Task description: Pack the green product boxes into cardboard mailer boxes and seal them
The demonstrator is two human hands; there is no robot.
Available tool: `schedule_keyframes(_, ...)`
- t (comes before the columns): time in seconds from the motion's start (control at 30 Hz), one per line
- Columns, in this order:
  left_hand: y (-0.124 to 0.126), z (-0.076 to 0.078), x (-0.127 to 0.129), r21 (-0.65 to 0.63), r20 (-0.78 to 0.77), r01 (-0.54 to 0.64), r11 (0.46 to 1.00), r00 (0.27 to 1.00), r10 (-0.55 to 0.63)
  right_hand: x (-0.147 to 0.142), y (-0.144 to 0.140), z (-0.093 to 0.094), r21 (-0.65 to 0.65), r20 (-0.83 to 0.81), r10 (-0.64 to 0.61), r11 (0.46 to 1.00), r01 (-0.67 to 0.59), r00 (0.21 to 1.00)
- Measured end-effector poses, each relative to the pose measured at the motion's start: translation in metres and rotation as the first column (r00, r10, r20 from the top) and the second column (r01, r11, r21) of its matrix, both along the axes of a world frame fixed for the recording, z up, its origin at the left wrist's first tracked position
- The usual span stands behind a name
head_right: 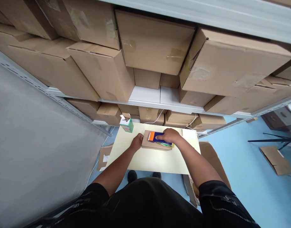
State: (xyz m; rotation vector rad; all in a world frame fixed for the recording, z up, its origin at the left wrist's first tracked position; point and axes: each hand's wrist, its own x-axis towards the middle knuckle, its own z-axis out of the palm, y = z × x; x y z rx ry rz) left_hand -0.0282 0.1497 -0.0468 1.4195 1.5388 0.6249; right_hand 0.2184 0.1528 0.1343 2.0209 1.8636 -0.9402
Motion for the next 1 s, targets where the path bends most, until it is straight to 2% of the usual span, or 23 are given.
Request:
schedule_keyframes(0.13, 0.004, 0.001, -0.006, 0.009, -0.025, 0.047, 0.999, 0.999, -0.046, -0.001, 0.0, -0.001, -0.005, 0.011, -0.01, 1.0, 0.01, 1.0)
schedule_keyframes(0.2, 0.008, 0.009, -0.015, 0.039, -0.029, 0.057, 0.998, 0.998, -0.056, -0.002, 0.0, -0.002, -0.004, 0.013, -0.006, 1.0, 0.006, 1.0)
schedule_keyframes(0.27, 0.01, 0.021, -0.022, 0.134, -0.026, 0.144, 0.98, 0.99, -0.142, -0.003, 0.001, -0.003, -0.001, 0.024, 0.011, 1.0, -0.011, 1.0)
schedule_keyframes(0.3, 0.011, 0.028, -0.024, 0.207, -0.037, 0.236, 0.95, 0.972, -0.233, -0.003, 0.002, -0.003, -0.001, 0.029, 0.02, 1.0, -0.02, 0.999)
schedule_keyframes(0.37, 0.011, 0.04, -0.024, 0.31, -0.1, 0.455, 0.835, 0.889, -0.447, -0.005, 0.004, -0.004, -0.002, 0.036, 0.028, 1.0, -0.028, 0.999)
schedule_keyframes(0.43, 0.01, 0.046, -0.018, 0.298, -0.185, 0.613, 0.732, 0.789, -0.586, -0.006, 0.005, -0.005, -0.01, 0.043, 0.032, 0.999, -0.031, 0.999)
schedule_keyframes(0.47, 0.009, 0.047, -0.014, 0.267, -0.221, 0.651, 0.711, 0.759, -0.612, -0.007, 0.006, -0.005, -0.013, 0.05, 0.034, 0.999, -0.033, 0.998)
schedule_keyframes(0.57, 0.007, 0.041, -0.004, 0.218, -0.293, 0.657, 0.722, 0.749, -0.594, -0.01, 0.007, -0.002, -0.025, 0.068, 0.042, 0.999, -0.041, 0.997)
schedule_keyframes(0.7, 0.008, 0.033, 0.0, 0.242, -0.308, 0.64, 0.729, 0.763, -0.568, -0.008, 0.007, 0.003, -0.048, 0.058, 0.049, 0.998, -0.046, 0.997)
schedule_keyframes(0.87, 0.01, 0.036, -0.001, 0.208, -0.395, 0.685, 0.699, 0.712, -0.58, 0.004, 0.006, 0.005, -0.046, 0.026, 0.058, 0.997, -0.057, 0.998)
schedule_keyframes(1.0, 0.009, 0.039, -0.001, 0.189, -0.481, 0.711, 0.677, 0.668, -0.567, 0.028, 0.002, 0.006, -0.07, -0.008, 0.046, 0.996, -0.047, 0.999)
